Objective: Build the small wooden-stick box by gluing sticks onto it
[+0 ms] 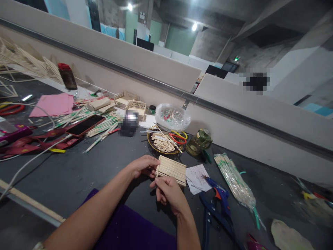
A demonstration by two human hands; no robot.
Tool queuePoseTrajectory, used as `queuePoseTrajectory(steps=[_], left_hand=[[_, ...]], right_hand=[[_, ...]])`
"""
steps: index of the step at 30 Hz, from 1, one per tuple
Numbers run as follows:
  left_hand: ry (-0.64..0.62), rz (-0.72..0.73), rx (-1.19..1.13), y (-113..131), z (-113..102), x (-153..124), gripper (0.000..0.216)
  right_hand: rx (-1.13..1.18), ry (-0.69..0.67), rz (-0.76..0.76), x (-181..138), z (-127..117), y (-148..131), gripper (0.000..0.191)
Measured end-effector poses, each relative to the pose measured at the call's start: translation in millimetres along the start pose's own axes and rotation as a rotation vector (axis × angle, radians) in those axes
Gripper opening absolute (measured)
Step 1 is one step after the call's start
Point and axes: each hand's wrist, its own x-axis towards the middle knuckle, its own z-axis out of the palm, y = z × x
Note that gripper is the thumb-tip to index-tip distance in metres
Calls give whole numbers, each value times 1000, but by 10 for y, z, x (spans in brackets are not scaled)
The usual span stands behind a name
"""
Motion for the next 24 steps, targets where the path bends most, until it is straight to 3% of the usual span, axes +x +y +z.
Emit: queuePoseTrajectory(steps=[24], left_hand=[[-12, 5, -2, 33, 34, -45, 42]], right_hand=[[48, 27, 21, 46, 86, 9, 45]])
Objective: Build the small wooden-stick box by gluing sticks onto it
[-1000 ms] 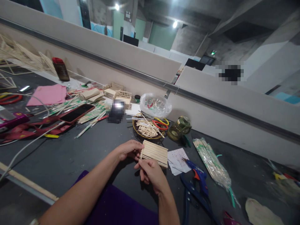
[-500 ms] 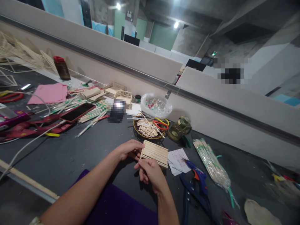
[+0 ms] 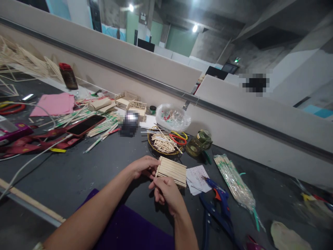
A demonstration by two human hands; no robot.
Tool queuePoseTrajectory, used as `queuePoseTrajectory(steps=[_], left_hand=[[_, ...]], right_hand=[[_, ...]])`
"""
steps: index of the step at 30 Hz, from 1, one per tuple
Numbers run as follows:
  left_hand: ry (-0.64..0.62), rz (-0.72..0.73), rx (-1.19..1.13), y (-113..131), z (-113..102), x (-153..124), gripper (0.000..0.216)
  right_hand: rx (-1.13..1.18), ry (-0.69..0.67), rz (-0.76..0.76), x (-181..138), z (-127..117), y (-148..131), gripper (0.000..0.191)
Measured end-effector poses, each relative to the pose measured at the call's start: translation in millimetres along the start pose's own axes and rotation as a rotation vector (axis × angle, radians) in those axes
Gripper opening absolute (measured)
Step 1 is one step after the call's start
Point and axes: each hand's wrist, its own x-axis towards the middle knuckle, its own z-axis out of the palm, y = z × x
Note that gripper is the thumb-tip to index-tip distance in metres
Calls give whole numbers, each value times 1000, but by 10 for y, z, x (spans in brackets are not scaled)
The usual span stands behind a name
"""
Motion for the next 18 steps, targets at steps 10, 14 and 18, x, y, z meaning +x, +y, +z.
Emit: queuePoseTrajectory(steps=[10, 14, 18], left_hand=[[-24, 22, 10, -22, -7, -7, 46], [-19, 22, 13, -40, -14, 6, 49], [-25, 26, 9, -49, -15, 14, 53]], right_hand=[[59, -13, 19, -20, 14, -42, 38], [52, -10, 6, -15, 13, -30, 39], [45, -14, -16, -9, 7, -12, 39]])
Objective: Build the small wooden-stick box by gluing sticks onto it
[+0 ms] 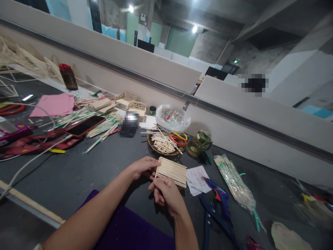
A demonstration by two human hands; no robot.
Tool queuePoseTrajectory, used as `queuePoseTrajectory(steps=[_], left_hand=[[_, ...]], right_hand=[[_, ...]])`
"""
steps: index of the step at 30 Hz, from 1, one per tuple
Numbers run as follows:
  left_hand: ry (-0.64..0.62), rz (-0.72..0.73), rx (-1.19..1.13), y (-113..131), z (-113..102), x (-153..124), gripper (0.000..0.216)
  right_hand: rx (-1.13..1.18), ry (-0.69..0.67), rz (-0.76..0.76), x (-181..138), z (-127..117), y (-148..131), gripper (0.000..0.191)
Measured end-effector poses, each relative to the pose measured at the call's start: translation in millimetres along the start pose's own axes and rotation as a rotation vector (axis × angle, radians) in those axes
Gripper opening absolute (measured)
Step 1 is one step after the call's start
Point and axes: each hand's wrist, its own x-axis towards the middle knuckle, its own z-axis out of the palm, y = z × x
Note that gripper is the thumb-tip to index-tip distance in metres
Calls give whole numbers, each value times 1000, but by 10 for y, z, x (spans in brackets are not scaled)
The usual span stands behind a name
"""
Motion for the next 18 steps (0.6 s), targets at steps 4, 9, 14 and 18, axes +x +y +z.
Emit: queuePoseTrajectory(steps=[4, 9, 14, 18], left_hand=[[9, 5, -2, -6, -3, -1, 54], [-8, 14, -5, -1, -8, -10, 55], [2, 7, -12, -1, -6, -8, 55], [18, 10, -13, -9, -3, 0, 54]], right_hand=[[-10, -4, -12, -3, -2, 5, 39], [-6, 4, -12, -8, -6, 9, 37], [15, -1, 0, 2, 3, 16, 37], [15, 2, -1, 12, 12, 17, 39]])
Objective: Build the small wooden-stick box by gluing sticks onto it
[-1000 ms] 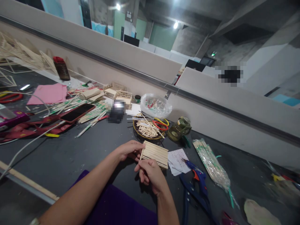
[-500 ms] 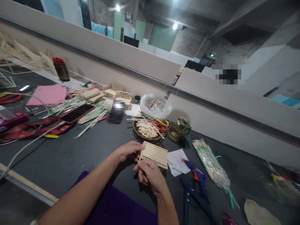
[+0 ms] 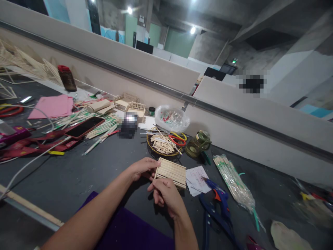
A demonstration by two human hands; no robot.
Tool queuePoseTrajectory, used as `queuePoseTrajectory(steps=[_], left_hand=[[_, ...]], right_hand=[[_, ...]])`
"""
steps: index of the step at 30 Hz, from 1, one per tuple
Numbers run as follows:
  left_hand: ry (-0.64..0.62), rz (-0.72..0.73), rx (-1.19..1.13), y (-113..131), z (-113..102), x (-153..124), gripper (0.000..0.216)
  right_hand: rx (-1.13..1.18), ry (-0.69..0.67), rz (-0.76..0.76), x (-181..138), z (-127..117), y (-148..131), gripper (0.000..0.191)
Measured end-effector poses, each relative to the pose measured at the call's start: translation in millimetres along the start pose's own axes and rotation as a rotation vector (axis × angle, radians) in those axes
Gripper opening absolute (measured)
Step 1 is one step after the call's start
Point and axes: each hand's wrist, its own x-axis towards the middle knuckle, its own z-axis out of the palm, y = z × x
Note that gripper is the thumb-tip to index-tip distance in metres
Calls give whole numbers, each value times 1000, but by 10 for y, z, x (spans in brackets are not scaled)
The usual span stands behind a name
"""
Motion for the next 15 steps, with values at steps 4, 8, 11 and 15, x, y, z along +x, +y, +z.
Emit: queuePoseTrajectory(steps=[4, 8, 11, 15], left_hand=[[6, 1, 6, -7, 2, 10, 52], [11, 7, 8, -19, 5, 15, 49], [20, 15, 8, -20, 13, 14, 49], [33, 12, 7, -4, 30, 10, 49]], right_hand=[[4, 0, 1, 4, -11, 7, 41], [-3, -10, 5, -5, -19, 2, 43], [-11, -23, 2, -19, -24, -6, 46], [-38, -48, 3, -35, -48, -4, 48]])
